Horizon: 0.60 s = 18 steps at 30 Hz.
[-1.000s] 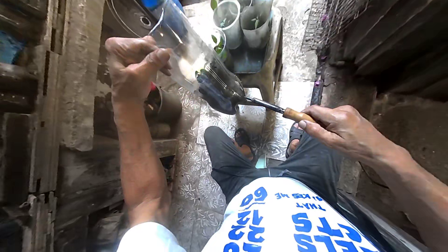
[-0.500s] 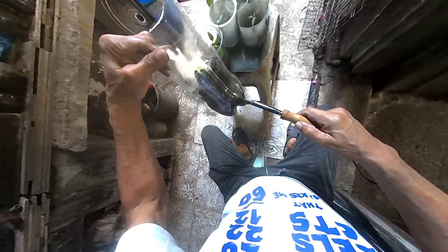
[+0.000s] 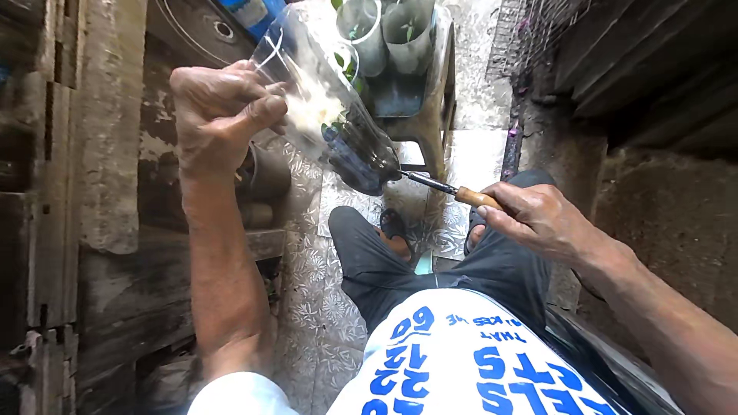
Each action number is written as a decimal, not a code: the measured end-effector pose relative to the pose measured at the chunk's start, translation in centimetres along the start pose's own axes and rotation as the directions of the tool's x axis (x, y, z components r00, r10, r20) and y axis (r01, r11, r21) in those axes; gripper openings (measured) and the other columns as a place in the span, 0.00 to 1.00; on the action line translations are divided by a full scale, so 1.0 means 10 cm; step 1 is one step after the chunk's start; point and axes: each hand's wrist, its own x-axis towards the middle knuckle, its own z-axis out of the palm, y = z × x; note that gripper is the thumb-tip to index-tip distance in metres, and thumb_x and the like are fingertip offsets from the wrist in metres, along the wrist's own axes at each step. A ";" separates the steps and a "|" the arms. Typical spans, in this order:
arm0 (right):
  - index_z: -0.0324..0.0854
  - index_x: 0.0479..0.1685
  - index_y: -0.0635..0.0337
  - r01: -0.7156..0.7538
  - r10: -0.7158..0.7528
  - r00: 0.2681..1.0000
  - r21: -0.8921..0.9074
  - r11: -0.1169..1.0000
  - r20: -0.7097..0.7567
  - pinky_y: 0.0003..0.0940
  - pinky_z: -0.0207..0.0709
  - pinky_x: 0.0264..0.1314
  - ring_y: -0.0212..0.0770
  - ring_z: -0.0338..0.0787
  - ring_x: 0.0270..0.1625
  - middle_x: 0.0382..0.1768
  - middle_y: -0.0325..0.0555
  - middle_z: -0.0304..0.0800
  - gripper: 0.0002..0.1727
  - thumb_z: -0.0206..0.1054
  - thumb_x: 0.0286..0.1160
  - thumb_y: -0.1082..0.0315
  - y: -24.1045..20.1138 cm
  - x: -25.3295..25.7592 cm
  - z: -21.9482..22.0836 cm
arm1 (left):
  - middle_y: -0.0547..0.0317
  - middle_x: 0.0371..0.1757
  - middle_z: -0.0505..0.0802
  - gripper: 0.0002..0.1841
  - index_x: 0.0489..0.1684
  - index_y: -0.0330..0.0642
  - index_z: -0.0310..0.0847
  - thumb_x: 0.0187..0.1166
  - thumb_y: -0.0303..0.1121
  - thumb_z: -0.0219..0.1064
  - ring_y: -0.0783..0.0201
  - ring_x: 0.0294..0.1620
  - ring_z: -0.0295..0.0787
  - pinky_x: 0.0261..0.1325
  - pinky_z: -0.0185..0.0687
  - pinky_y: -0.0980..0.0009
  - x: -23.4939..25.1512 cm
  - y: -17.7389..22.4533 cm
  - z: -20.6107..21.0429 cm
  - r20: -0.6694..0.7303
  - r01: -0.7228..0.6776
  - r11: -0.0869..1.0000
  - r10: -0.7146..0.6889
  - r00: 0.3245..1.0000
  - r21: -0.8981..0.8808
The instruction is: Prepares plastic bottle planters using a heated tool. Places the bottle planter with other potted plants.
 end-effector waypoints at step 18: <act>0.87 0.47 0.51 -0.361 0.288 0.933 0.536 0.763 0.218 0.22 0.61 0.17 0.27 0.67 0.15 0.17 0.33 0.72 0.16 0.56 0.91 0.54 0.04 0.01 0.12 | 0.78 0.37 0.92 0.03 0.35 0.51 0.90 0.79 0.35 0.73 0.75 0.43 0.91 0.61 0.89 0.64 0.05 0.03 0.10 0.031 -0.011 0.999 0.010 0.999 0.034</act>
